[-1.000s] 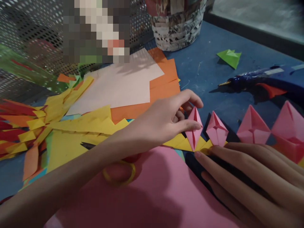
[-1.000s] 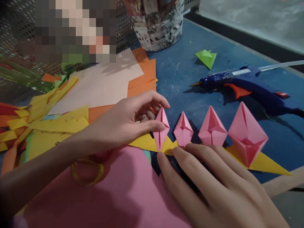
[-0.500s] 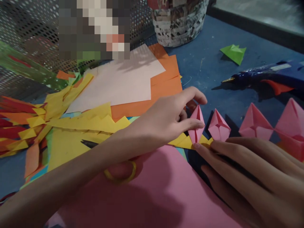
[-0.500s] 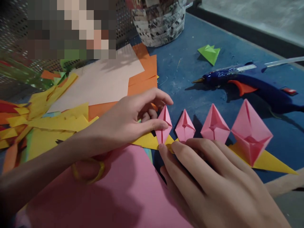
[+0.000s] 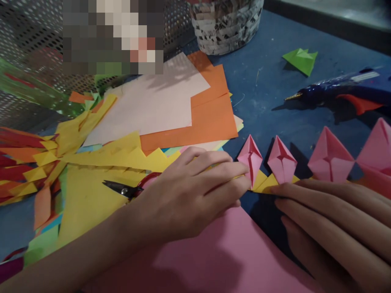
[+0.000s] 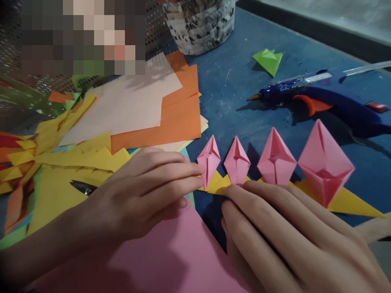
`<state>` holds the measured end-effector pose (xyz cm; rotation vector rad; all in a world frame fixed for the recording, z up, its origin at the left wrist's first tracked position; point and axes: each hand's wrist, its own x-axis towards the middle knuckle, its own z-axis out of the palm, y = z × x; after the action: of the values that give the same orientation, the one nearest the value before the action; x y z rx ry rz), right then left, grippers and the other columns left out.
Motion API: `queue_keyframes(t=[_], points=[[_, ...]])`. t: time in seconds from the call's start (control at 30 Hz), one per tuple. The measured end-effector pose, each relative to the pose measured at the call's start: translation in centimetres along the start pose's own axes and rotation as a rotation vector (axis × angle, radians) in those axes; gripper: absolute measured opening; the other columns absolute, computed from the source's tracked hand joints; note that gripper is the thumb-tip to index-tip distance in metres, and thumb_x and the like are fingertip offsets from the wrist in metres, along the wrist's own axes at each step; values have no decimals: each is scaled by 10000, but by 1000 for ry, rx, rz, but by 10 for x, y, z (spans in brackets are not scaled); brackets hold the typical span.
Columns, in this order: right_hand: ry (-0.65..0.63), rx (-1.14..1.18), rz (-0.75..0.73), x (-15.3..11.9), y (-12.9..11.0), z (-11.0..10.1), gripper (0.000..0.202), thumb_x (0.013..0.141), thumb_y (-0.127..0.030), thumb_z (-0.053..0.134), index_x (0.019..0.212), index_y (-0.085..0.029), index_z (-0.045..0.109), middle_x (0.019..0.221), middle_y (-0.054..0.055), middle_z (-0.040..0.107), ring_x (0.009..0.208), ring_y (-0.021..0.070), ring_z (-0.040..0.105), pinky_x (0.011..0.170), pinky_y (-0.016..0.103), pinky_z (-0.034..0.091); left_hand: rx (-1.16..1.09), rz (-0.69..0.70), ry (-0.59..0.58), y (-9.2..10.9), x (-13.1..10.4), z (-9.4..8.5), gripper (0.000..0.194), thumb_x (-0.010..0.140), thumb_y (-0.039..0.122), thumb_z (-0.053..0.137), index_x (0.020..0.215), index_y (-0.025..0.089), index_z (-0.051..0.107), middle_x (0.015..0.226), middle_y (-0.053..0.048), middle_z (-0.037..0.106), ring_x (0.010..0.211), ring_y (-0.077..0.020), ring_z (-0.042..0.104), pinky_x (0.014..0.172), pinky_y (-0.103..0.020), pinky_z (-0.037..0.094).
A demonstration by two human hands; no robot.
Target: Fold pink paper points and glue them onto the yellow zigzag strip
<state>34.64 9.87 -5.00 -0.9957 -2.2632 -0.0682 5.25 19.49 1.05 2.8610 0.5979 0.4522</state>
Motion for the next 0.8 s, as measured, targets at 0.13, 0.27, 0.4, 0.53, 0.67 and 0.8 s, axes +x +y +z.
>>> queue_keyframes(t=[0.13, 0.27, 0.4, 0.53, 0.67, 0.8], points=[[-14, -1, 10, -1, -2, -1, 336, 1093, -295, 679, 1385, -152, 762, 1533, 12, 700, 1314, 309, 695, 1074, 510, 561, 52, 29, 15, 0, 2, 0, 245, 1159, 247, 585, 1358, 155, 693, 1389, -58, 787, 1297, -265, 678, 1070, -465, 505], [-15, -2, 12, 0, -2, -2, 336, 1083, -246, 691, 1395, -137, 754, 1560, 4, 684, 1317, 279, 699, 1097, 476, 560, 89, 38, 9, 1, 1, -1, 246, 1164, 250, 593, 1362, 149, 699, 1372, -47, 792, 1287, -257, 666, 1078, -464, 486], [10, -16, -7, -7, -2, 1, 351, 1063, -249, 721, 1388, -122, 754, 1588, 17, 664, 1295, 271, 708, 1123, 492, 545, 124, 48, 1, 1, 1, -1, 251, 1173, 285, 589, 1354, 156, 706, 1377, -25, 795, 1289, -256, 654, 1078, -469, 475], [10, -11, 11, -8, -3, 3, 361, 1050, -236, 728, 1393, -124, 754, 1578, 20, 672, 1291, 274, 710, 1139, 494, 536, 93, 34, 7, 1, 1, 0, 297, 1190, 352, 548, 1359, 163, 702, 1389, -23, 792, 1289, -269, 654, 1090, -479, 478], [28, 1, 19, -2, -4, 1, 378, 1006, -185, 773, 1381, -138, 764, 1565, 7, 682, 1277, 255, 721, 1173, 458, 540, 21, -4, -24, 1, 2, 1, 351, 1189, 380, 531, 1413, 150, 672, 1435, -60, 770, 1303, -277, 653, 1131, -478, 469], [29, 2, 24, 2, -7, -1, 403, 957, -128, 806, 1359, -127, 777, 1537, 20, 703, 1292, 257, 718, 1193, 450, 535, 36, 13, -36, 0, 4, 1, 398, 1183, 402, 531, 1448, 134, 656, 1429, -89, 765, 1289, -289, 660, 1120, -492, 466]])
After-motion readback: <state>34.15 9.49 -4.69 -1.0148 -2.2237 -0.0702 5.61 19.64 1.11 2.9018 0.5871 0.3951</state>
